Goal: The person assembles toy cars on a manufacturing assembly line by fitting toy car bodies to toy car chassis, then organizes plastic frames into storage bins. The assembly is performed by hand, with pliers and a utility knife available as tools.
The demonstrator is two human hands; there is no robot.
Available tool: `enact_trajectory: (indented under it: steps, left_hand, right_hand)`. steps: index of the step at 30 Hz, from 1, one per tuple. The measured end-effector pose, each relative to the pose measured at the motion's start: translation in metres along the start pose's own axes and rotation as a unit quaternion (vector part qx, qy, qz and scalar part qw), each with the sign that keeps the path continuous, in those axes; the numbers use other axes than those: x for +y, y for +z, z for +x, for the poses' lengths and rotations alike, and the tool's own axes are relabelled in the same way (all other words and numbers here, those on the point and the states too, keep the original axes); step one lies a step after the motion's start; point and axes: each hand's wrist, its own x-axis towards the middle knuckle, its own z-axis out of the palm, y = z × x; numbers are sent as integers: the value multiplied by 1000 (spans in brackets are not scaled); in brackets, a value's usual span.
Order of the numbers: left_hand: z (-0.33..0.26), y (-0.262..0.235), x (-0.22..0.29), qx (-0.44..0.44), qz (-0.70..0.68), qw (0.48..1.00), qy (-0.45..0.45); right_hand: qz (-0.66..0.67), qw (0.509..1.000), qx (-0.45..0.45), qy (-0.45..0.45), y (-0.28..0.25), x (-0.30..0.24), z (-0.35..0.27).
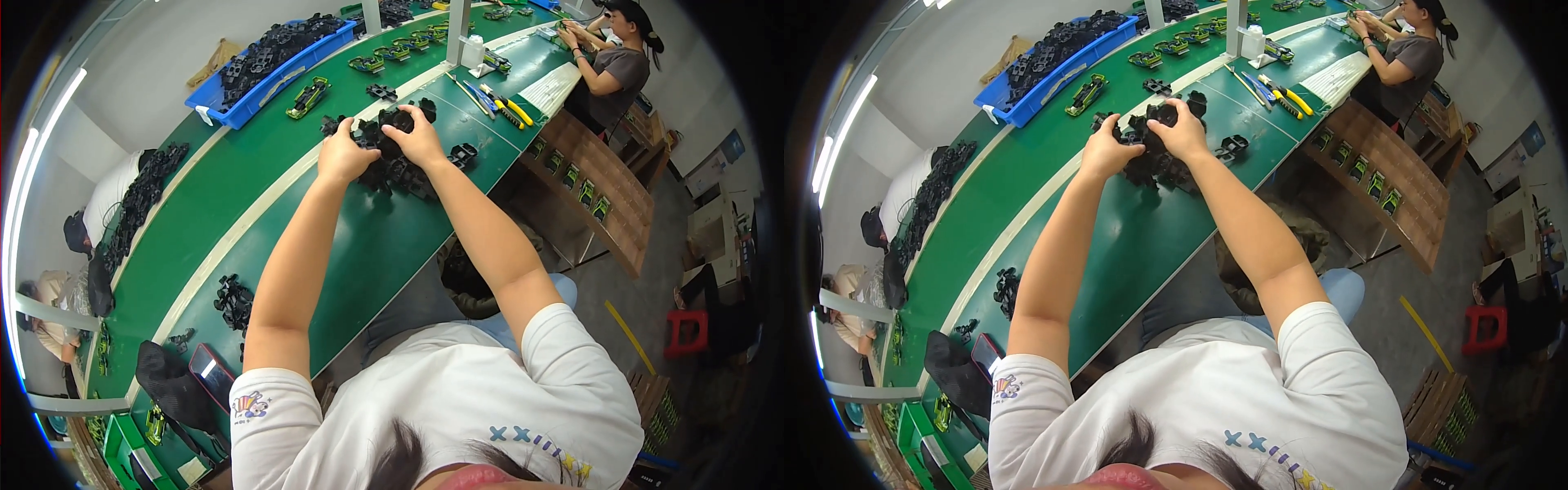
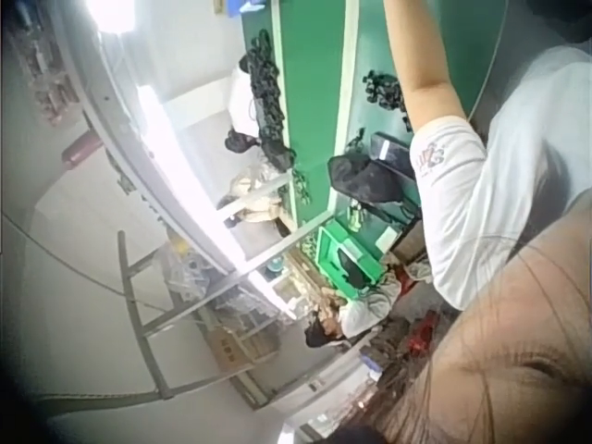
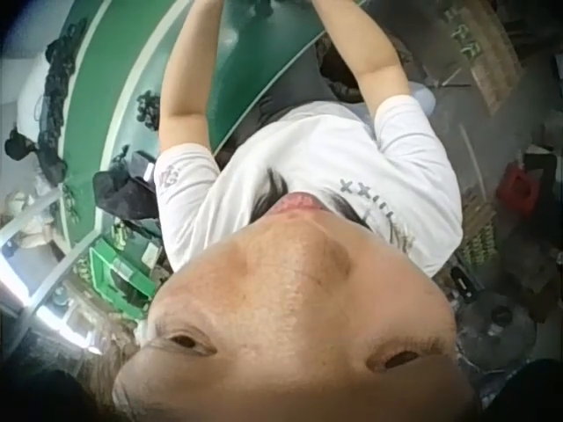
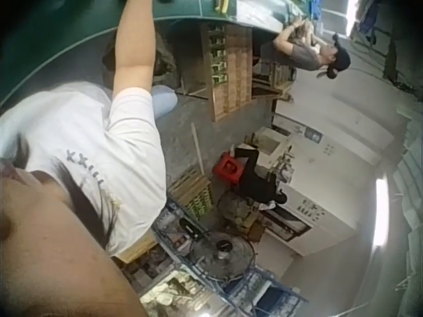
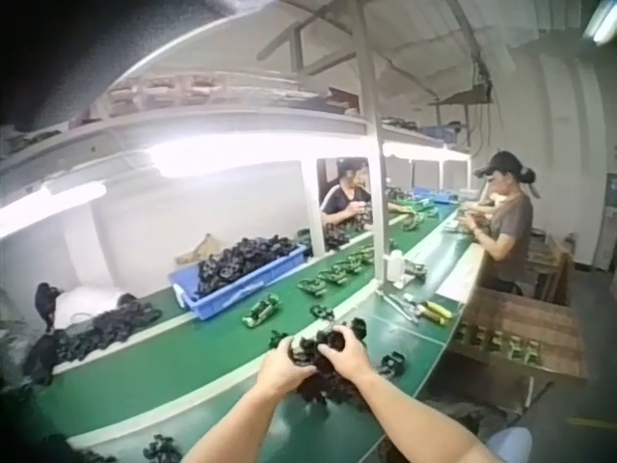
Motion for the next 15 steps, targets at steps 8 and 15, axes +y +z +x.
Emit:
enact_trajectory:
  steps: [8, 15]
  left_hand:
    - [-40, -25, -30, -59, 54, 997, -13]
    - [-61, -63, -30, -57, 108, 993, 2]
  right_hand:
    - [-194, 964, -183, -8, -34, 0, 38]
    - [-202, 949, -240, -18, -54, -8, 73]
